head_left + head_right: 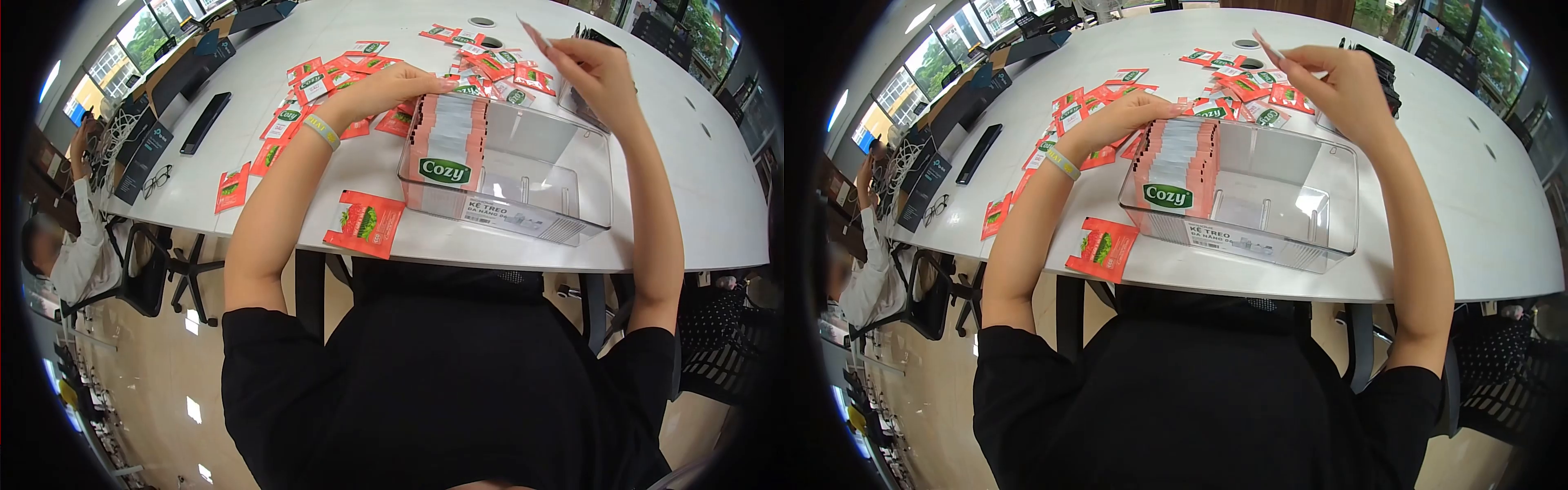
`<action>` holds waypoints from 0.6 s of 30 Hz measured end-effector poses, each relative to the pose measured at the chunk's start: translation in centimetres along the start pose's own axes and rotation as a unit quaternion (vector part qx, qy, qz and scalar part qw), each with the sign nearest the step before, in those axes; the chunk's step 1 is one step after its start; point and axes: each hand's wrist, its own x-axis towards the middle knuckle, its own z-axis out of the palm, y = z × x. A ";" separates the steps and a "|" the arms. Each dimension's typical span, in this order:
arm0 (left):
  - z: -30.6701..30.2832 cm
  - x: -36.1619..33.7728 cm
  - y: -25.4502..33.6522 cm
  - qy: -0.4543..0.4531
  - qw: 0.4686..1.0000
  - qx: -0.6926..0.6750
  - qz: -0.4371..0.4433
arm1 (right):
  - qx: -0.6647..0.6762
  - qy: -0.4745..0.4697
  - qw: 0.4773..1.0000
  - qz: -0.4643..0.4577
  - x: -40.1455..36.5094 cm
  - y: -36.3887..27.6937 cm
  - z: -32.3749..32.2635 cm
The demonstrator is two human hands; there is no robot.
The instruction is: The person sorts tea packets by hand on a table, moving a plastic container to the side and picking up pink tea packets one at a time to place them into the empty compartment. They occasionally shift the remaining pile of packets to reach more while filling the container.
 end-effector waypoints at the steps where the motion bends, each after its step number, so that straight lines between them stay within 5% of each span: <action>1: 0.1 0.0 -0.2 0.001 1.000 -0.002 0.000 | 0.031 0.029 0.998 -0.047 -0.2 -1.0 -0.3; 3: 0.3 0.1 -0.6 0.025 0.999 -0.020 0.002 | 0.061 0.055 0.992 -0.096 -0.8 -3.5 -1.2; 6: -0.6 0.0 -0.1 -0.035 0.998 0.010 -0.060 | 0.024 -0.057 0.968 -0.242 -2.4 -7.0 -0.7; 13: 0.3 -0.6 0.2 0.048 0.999 -0.006 -0.015 | 0.041 -0.185 0.956 -0.224 -3.4 -7.0 2.6; 15: -0.4 -0.3 0.1 -0.047 0.997 -0.016 -0.053 | 0.052 -0.203 0.955 -0.212 -3.5 -7.2 2.7; 18: -0.2 -0.4 0.0 -0.034 0.998 -0.040 -0.039 | 0.013 -0.182 0.957 -0.226 -3.8 -7.4 3.1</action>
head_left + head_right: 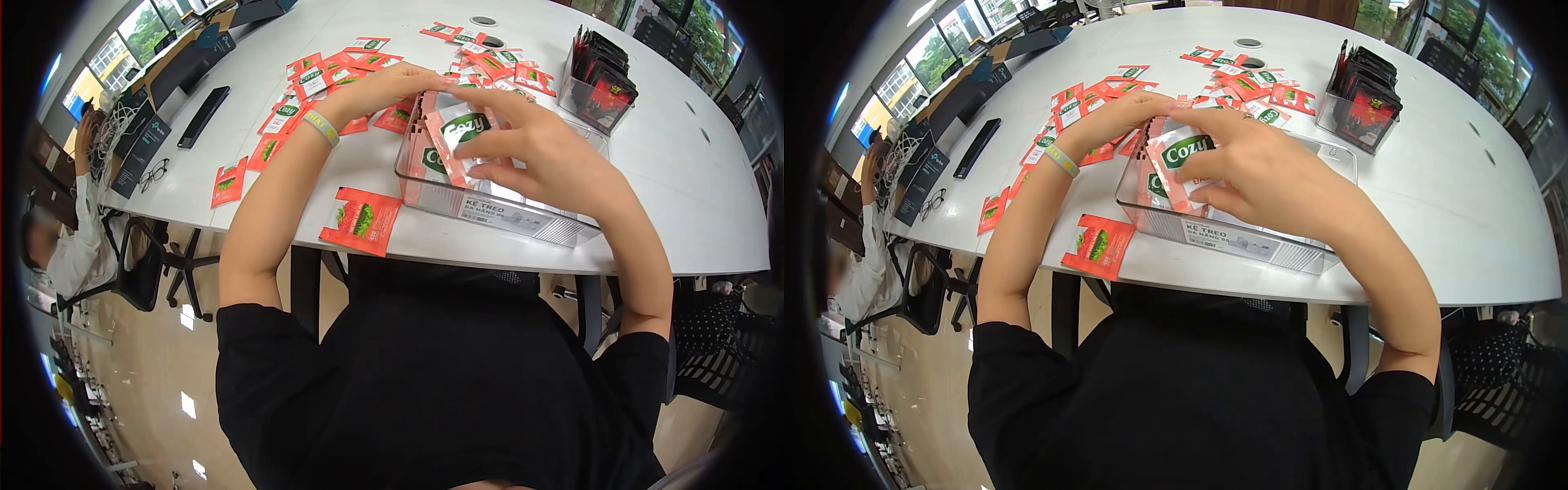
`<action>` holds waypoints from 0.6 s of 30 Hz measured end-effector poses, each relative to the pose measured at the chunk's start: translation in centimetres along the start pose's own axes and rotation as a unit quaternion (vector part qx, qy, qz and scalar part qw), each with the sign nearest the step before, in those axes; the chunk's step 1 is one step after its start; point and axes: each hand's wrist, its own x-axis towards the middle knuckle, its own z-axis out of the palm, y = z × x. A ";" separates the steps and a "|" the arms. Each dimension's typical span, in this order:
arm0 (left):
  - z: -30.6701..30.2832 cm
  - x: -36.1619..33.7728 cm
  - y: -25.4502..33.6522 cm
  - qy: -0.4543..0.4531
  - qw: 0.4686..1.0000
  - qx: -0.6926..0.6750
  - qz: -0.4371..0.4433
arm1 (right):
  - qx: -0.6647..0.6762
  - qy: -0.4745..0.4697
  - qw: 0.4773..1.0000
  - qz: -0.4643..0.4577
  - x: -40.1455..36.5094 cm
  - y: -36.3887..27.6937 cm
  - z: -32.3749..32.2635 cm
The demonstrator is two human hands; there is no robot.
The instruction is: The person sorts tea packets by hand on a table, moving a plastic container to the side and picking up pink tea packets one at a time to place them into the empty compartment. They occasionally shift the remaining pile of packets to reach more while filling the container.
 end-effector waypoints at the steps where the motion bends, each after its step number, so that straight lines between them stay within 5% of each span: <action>1: 0.2 0.1 -0.2 0.000 1.000 -0.001 0.000 | -0.015 0.014 1.000 0.004 0.0 0.0 0.2; 5: 0.1 0.3 -0.3 0.030 1.000 0.004 0.001 | -0.084 0.067 0.994 0.006 0.1 0.0 0.7; 9: 0.2 0.7 -0.7 0.045 0.999 0.022 -0.008 | -0.089 0.022 0.994 0.056 0.1 -0.4 0.0; 18: 0.5 0.1 0.1 0.041 0.999 0.031 -0.015 | 0.142 -0.089 0.984 0.068 0.4 -0.6 -1.7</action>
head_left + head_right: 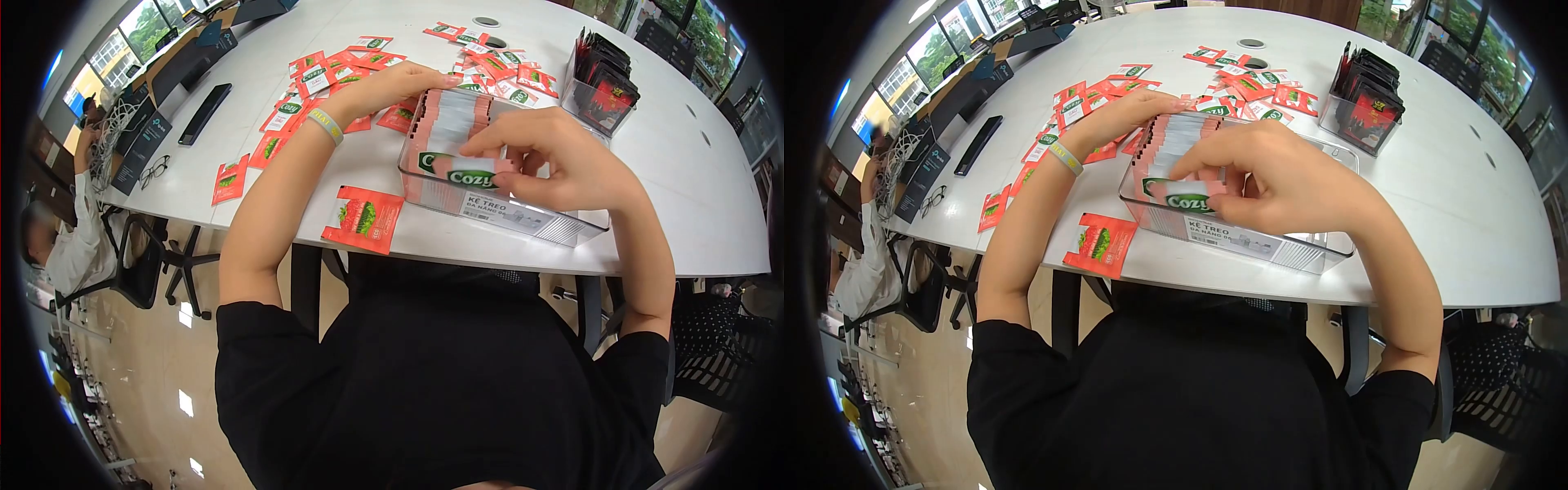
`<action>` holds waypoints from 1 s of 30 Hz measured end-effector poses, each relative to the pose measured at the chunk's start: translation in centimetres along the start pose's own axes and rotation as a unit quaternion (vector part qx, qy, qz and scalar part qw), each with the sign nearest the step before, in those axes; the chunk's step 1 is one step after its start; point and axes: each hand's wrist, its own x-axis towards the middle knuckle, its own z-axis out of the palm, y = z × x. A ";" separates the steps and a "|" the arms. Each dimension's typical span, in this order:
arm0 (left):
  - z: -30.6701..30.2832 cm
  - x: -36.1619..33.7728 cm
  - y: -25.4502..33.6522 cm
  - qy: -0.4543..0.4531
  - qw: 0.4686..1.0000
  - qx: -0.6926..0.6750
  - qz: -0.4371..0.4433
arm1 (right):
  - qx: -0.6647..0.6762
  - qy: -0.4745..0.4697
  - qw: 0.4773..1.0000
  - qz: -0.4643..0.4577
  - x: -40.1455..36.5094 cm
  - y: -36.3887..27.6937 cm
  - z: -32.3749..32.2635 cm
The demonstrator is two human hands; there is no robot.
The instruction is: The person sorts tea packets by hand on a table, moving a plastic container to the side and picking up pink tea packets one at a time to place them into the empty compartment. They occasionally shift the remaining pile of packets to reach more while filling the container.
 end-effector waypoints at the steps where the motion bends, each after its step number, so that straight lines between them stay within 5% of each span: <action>1: 0.2 0.0 -0.1 0.001 1.000 -0.001 0.000 | 0.039 0.012 0.999 0.019 -0.1 -0.1 0.0; 4: 0.4 -0.3 -0.1 0.058 0.998 0.004 0.024 | 0.084 0.014 0.995 0.052 0.0 -0.3 0.4; 6: -0.1 -0.6 0.8 -0.009 1.000 -0.007 -0.004 | 0.090 0.006 0.994 0.066 0.1 -0.3 0.6; 12: 0.1 -0.5 0.7 0.009 1.000 -0.011 0.006 | 0.070 0.013 0.995 0.072 0.1 0.3 1.2; 15: -0.1 -0.6 0.8 -0.003 1.000 0.023 0.008 | 0.012 0.052 0.998 0.033 0.1 0.5 2.0; 17: 0.1 -0.4 0.4 0.010 1.000 0.017 0.004 | -0.219 0.082 0.972 -0.006 0.0 0.2 2.4; 20: 0.2 -0.6 0.5 0.023 1.000 0.005 -0.007 | -0.252 0.067 0.965 0.013 0.0 -0.2 2.3; 30: -0.2 -0.2 0.2 0.003 1.000 0.017 -0.002 | -0.036 -0.010 0.999 0.000 0.3 1.0 0.9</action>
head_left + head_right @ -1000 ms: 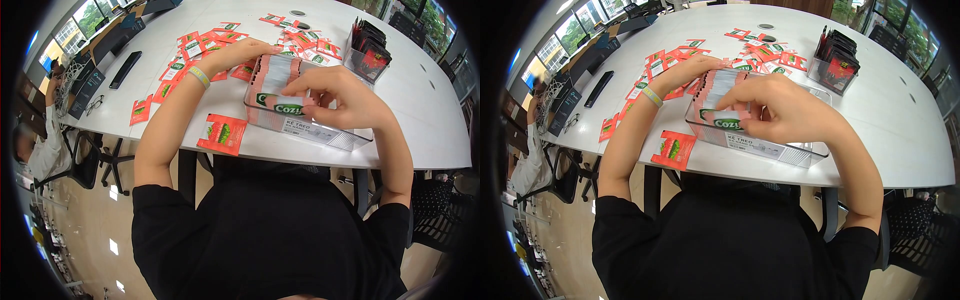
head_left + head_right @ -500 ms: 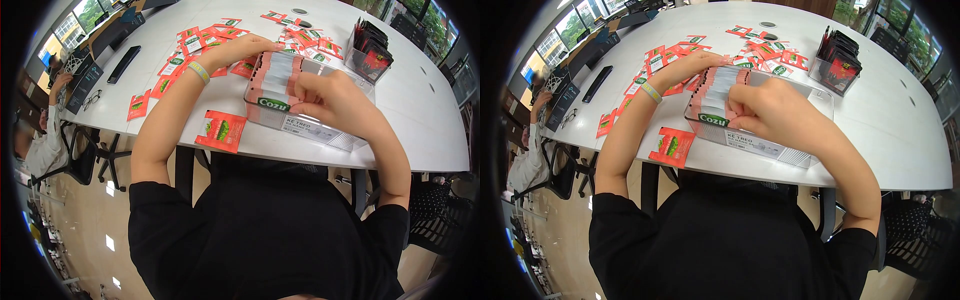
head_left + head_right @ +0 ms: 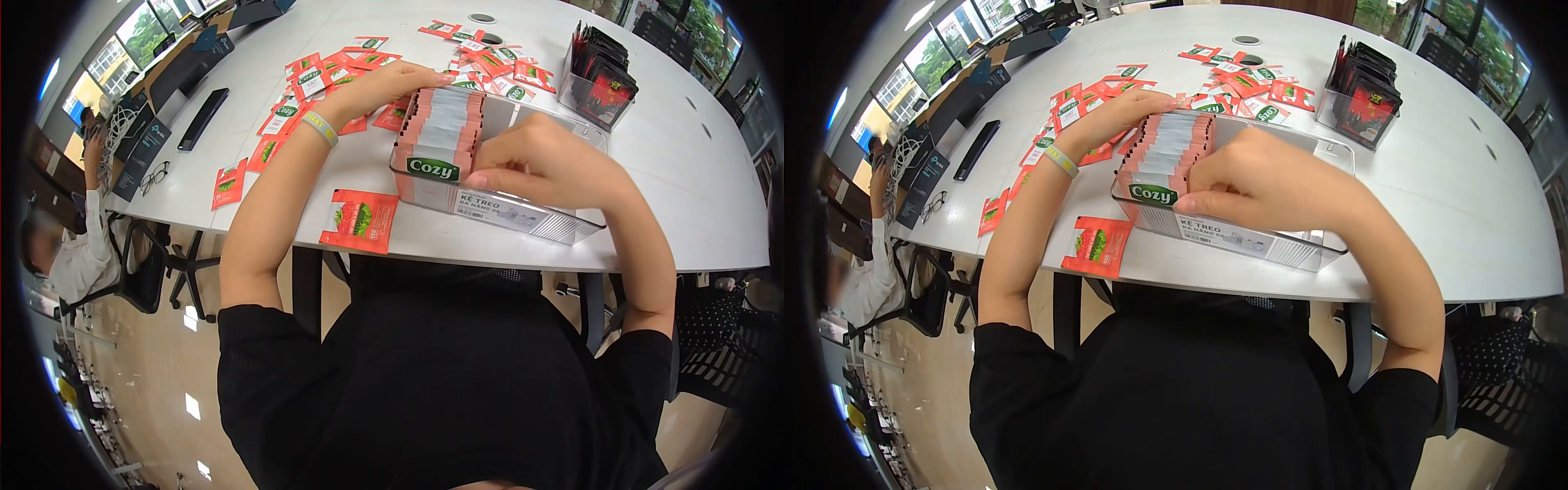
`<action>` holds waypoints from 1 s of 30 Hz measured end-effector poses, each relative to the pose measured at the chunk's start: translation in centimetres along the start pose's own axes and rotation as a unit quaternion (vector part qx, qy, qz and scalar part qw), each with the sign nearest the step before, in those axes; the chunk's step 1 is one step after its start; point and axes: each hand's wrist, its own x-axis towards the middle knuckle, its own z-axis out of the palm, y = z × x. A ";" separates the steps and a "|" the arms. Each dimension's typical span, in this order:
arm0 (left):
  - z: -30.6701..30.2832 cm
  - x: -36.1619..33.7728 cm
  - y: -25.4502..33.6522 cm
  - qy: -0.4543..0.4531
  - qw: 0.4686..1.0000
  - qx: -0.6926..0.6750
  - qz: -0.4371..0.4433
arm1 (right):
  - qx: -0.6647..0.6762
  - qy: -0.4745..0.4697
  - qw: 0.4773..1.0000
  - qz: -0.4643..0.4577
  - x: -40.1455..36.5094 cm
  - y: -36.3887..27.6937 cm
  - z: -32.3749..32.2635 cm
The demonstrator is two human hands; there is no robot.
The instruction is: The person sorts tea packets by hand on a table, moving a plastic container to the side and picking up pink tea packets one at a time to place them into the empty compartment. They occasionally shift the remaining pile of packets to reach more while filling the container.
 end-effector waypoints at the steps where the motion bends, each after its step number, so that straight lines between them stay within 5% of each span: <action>1: -0.1 0.2 -0.3 -0.002 1.000 0.002 0.001 | 0.035 0.010 0.999 0.007 -0.2 0.5 -0.6; 4: -0.4 0.8 -1.1 -0.007 0.999 0.022 -0.023 | 0.129 0.055 0.989 0.039 -0.5 2.3 -2.8; 6: -0.6 0.9 -1.2 -0.004 0.999 0.025 0.022 | 0.160 0.192 0.961 0.119 -0.9 5.7 -4.1; 10: -2.5 -0.5 -0.2 0.015 1.000 0.012 0.015 | 0.123 0.225 0.951 0.173 -1.4 11.6 -3.7; 14: -6.1 -2.5 -0.8 -0.065 0.986 0.155 -0.006 | -0.039 0.144 0.972 0.181 -1.3 15.4 -0.4; 19: -3.4 -4.0 -1.2 -0.187 0.900 0.387 0.073 | -0.244 0.119 0.954 0.130 -0.8 15.2 0.0; 23: -0.8 -4.5 -0.2 -0.179 0.846 0.500 -0.058 | -0.293 0.080 0.924 0.234 -1.0 13.9 -0.7; 30: -3.8 -4.3 -2.3 -0.105 0.880 0.451 -0.104 | -0.336 0.001 0.905 0.261 -0.7 14.2 -1.4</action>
